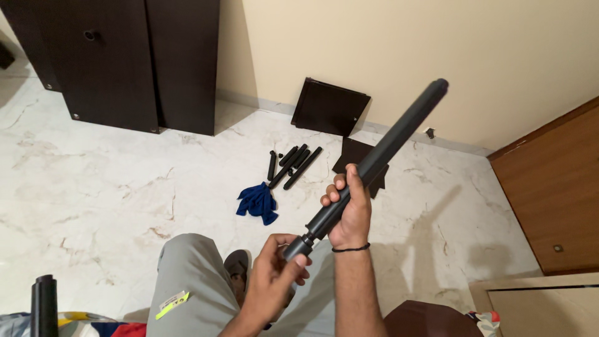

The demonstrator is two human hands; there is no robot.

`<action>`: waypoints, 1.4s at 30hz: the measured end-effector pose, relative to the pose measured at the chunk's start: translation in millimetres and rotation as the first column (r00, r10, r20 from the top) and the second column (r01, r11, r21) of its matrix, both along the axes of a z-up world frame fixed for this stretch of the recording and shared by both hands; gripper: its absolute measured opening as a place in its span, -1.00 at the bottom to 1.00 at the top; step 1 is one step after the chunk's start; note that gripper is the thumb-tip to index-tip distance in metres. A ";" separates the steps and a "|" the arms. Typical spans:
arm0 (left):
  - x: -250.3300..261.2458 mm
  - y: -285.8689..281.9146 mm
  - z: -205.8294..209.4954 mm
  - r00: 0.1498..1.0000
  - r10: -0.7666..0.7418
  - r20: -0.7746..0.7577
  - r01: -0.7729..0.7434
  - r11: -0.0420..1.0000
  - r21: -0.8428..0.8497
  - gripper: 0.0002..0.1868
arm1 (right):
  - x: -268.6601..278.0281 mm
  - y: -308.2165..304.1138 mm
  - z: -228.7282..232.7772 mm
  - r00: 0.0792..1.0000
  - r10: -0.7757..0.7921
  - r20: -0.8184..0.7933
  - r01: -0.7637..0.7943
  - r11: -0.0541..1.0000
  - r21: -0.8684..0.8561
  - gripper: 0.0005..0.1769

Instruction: The person sits on the floor and assembles furniture by connecting black metal poles and attaching small caps. They handle the parts one at a time, aligning and twisting them together.

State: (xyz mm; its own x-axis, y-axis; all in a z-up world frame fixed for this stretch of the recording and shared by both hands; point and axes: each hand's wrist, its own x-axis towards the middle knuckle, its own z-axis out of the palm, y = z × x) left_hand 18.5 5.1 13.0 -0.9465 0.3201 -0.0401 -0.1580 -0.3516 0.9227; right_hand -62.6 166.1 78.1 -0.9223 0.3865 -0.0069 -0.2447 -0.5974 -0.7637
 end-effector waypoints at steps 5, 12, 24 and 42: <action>-5.8 -3.6 -4.7 0.944 -0.158 0.290 0.074 0.957 0.279 -0.56 | 0.5 1.3 -2.0 1.000 -0.015 0.003 0.015 0.999 -0.044 -0.75; -0.1 -11.6 6.3 0.842 -0.271 0.468 0.075 0.916 0.395 -0.51 | 3.3 -1.2 -1.6 1.000 0.001 -0.011 -0.002 0.997 -0.072 -0.69; -4.4 -18.0 41.3 0.847 0.269 -0.459 -0.366 0.921 -0.135 -0.59 | -8.8 -17.5 -33.7 0.970 -0.182 0.161 0.186 0.983 -0.010 -0.56; -68.8 -33.7 91.4 0.849 0.041 -0.526 -0.220 0.934 -0.282 -0.48 | 35.4 -43.2 -37.9 0.994 0.052 0.097 -0.110 0.458 0.882 -0.82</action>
